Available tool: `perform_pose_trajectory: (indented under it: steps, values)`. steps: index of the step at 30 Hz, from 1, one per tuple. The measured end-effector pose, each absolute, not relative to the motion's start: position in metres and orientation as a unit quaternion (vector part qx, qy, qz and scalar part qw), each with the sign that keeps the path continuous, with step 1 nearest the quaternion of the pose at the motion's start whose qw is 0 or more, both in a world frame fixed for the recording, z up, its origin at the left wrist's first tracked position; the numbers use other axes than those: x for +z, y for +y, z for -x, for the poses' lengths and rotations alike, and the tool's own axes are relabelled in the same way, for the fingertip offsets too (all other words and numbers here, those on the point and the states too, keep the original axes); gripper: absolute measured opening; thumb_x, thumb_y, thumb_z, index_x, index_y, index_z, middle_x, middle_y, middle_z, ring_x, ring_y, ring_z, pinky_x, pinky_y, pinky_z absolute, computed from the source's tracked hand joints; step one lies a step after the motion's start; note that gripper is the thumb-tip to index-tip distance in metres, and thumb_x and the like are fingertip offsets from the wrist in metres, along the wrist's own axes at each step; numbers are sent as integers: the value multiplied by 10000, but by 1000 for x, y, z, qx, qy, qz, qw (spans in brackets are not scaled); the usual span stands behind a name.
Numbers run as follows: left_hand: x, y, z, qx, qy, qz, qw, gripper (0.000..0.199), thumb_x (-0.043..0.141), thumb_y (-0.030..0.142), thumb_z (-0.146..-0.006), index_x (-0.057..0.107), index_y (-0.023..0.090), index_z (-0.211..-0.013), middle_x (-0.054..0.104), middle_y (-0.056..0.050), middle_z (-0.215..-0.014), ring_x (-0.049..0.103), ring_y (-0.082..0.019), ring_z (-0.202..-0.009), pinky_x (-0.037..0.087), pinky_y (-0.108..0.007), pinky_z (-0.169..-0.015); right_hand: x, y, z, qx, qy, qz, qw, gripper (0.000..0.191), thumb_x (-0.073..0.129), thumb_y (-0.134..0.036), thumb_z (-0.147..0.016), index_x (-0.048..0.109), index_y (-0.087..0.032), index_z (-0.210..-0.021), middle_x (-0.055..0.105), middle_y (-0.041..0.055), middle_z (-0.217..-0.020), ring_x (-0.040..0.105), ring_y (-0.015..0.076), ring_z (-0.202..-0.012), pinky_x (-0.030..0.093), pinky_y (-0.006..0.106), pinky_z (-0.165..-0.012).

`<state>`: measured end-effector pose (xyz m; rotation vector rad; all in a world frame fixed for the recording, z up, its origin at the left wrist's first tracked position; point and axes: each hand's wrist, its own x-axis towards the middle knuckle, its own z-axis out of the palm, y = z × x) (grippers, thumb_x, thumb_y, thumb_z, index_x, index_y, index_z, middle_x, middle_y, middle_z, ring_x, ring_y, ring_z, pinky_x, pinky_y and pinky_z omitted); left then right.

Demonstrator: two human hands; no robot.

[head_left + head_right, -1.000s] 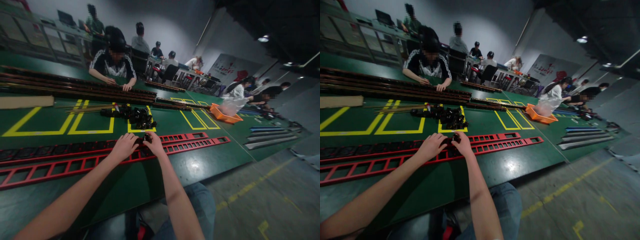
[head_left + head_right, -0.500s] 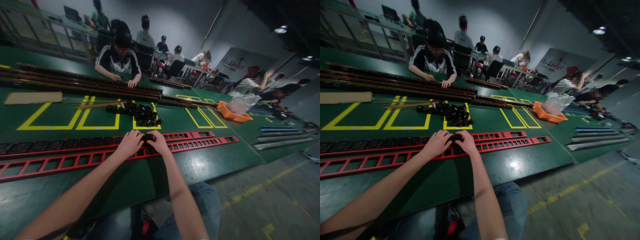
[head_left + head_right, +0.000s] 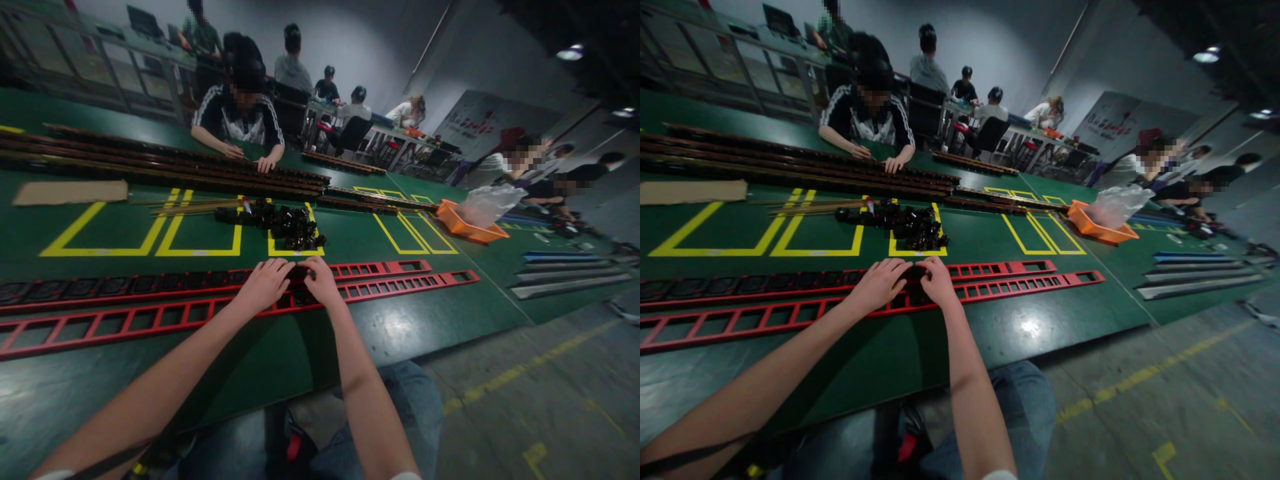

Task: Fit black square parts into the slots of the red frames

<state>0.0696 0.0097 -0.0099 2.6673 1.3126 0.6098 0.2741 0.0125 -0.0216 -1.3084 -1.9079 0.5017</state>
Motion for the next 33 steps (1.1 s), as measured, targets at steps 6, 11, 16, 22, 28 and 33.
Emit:
perform_pose_trajectory:
  steps: [6, 11, 16, 22, 28, 33]
  values:
    - [-16, 13, -69, 210, 387, -895, 76, 401, 488, 229, -971, 608, 223, -1354, 597, -94, -1436, 519, -249, -1327, 378, -451, -1135, -23, 15, -274, 185, -747, 509, 386, 312, 479, -18, -761, 711, -208, -849, 643, 49, -983, 623, 196, -1000, 516, 367, -956]
    - [-21, 16, -69, 203, 380, -899, 80, 397, 469, 245, -988, 623, 220, -1353, 620, -93, -1421, 552, -238, -1306, 401, -443, -1119, -24, 15, -272, 176, -747, 515, 383, 294, 497, -15, -771, 721, -206, -787, 678, 51, -987, 655, 192, -973, 531, 365, -939]
    - [-20, 15, -69, 202, 369, -905, 64, 391, 461, 212, -985, 636, 227, -1334, 599, -84, -1452, 542, -236, -1325, 407, -428, -1119, -24, 13, -274, 136, -754, 538, 352, 321, 501, 2, -777, 737, -214, -753, 718, 57, -1001, 663, 206, -975, 542, 374, -942]
    - [-14, 13, -70, 183, 348, -918, 51, 381, 419, 152, -975, 659, 201, -1267, 611, -87, -1431, 531, -247, -1339, 412, -445, -1114, -14, 41, -273, 123, -741, 591, 294, 324, 507, -10, -794, 759, -214, -811, 754, 45, -927, 679, 216, -936, 539, 389, -962]
    - [-11, 12, -71, 171, 350, -920, 44, 418, 426, 110, -947, 638, 194, -1297, 651, -113, -1305, 570, -247, -1257, 425, -426, -1086, -3, 96, -235, 124, -762, 578, 266, 489, 555, -69, -842, 647, -188, -1308, 667, 91, -1304, 651, 213, -1091, 518, 362, -1018]
    - [-12, 12, -71, 153, 344, -926, 16, 469, 458, 138, -947, 606, 238, -1380, 608, -127, -1356, 558, -275, -1259, 430, -447, -1054, -3, 113, -216, 123, -755, 621, 171, 292, 653, -161, -848, 693, -237, -1127, 678, 86, -1154, 654, 235, -998, 519, 373, -915]
